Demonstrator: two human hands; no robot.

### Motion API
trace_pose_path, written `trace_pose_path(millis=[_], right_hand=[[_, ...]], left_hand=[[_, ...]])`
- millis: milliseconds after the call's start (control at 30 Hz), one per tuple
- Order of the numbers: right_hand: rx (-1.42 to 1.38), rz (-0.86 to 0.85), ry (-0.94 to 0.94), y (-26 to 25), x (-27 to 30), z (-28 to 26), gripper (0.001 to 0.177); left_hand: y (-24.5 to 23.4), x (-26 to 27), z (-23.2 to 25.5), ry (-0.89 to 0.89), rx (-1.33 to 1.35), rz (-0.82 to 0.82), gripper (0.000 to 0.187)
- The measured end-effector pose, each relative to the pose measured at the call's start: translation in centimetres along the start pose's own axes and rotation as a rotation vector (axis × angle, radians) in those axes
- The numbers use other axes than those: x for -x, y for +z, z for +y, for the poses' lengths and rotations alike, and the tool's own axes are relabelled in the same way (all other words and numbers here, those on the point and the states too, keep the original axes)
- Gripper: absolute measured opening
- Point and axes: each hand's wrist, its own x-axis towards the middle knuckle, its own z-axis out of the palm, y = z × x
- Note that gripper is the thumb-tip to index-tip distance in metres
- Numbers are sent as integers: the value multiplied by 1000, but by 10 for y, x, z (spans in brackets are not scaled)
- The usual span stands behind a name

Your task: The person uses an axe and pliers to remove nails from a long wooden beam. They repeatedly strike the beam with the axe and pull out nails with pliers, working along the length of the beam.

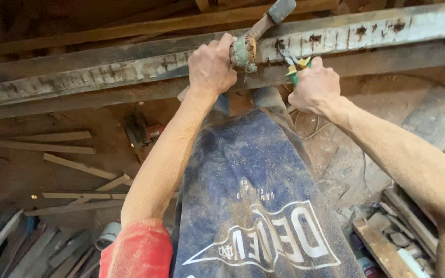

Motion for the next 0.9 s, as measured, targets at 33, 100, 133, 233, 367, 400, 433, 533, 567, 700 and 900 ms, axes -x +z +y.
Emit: trace_pose_path(millis=[33, 100, 133, 233, 367, 400, 433, 533, 567, 700, 900], right_hand=[[-3, 3, -21, 1, -4, 5, 32], [-19, 20, -52, 7, -12, 13, 32], [-33, 35, -61, 12, -15, 16, 33], [-420, 1, -76, 31, -17, 22, 29], [-786, 111, -131, 46, -2, 25, 29], [-676, 110, -130, 49, 6, 26, 32], [-577, 122, -114, 48, 12, 28, 36], [-147, 211, -119, 33, 16, 33, 42], [18, 236, -119, 29, 18, 31, 44], [90, 90, -17, 0, 11, 6, 40], [202, -8, 95, -29, 19, -38, 45]], left_hand=[[0, 0, 1, -10, 1, 1, 49], [-1, 0, 3, -25, -3, 6, 47], [-1, 1, 3, -29, -8, 9, 46], [1, 0, 5, -41, -27, 24, 39], [2, 1, 8, -44, -64, 64, 41], [1, 1, 9, -75, -68, 40, 42], [-1, 0, 10, -87, -71, 11, 43], [-2, -3, 9, -69, -70, 34, 44], [1, 1, 9, -53, -60, 47, 43], [5, 0, 4, -71, -61, 8, 40], [5, -1, 3, -69, -75, 8, 38]])
